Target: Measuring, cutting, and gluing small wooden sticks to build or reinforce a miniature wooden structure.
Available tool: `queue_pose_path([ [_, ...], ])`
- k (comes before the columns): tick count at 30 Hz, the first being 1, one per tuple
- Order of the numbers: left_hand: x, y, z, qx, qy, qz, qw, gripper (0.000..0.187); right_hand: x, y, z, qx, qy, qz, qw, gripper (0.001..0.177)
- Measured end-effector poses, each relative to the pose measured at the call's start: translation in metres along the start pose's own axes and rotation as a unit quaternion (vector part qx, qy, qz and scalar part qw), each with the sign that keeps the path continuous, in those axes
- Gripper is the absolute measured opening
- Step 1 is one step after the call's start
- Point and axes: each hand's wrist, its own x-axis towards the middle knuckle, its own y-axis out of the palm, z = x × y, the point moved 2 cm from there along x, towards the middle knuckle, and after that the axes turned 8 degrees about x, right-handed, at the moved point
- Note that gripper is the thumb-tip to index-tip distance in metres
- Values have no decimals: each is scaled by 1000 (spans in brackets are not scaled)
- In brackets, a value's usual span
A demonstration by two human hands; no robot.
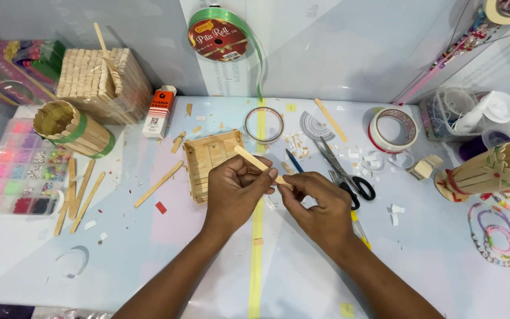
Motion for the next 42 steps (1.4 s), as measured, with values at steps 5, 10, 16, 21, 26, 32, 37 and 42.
queue_pose_path([
  [5, 0, 0, 2, -22, 4, 3, 1000, 22, 4, -2, 4, 10, -14, 7, 1000, 17],
  [10, -1, -4, -1, -38, 11, 15, 999, 21, 6, -5, 4, -8, -36, 15, 999, 16],
  [16, 0, -26, -28, 28, 146, 0, 989, 40, 14, -15, 0, -5, -77, 85, 993, 15],
  [21, -6, -33, -63, 322, 312, 50, 893, 21, 24, -19, 12, -61, -159, 178, 969, 12],
  [26, -7, -23, -57, 417, 116, 216, 875, 22, 18, -19, 6, -73, -144, 220, 962, 14],
  [32, -4, -26, -42, 380, 10, 262, 887, 21, 12, -17, 4, -77, -129, 244, 958, 14],
  [37, -4, -27, -35, 297, -14, 263, 918, 19, 12, -18, 3, -68, -114, 254, 958, 13],
  [42, -5, -26, -34, 268, -36, 263, 926, 19, 11, -20, 1, -74, -118, 253, 958, 14],
])
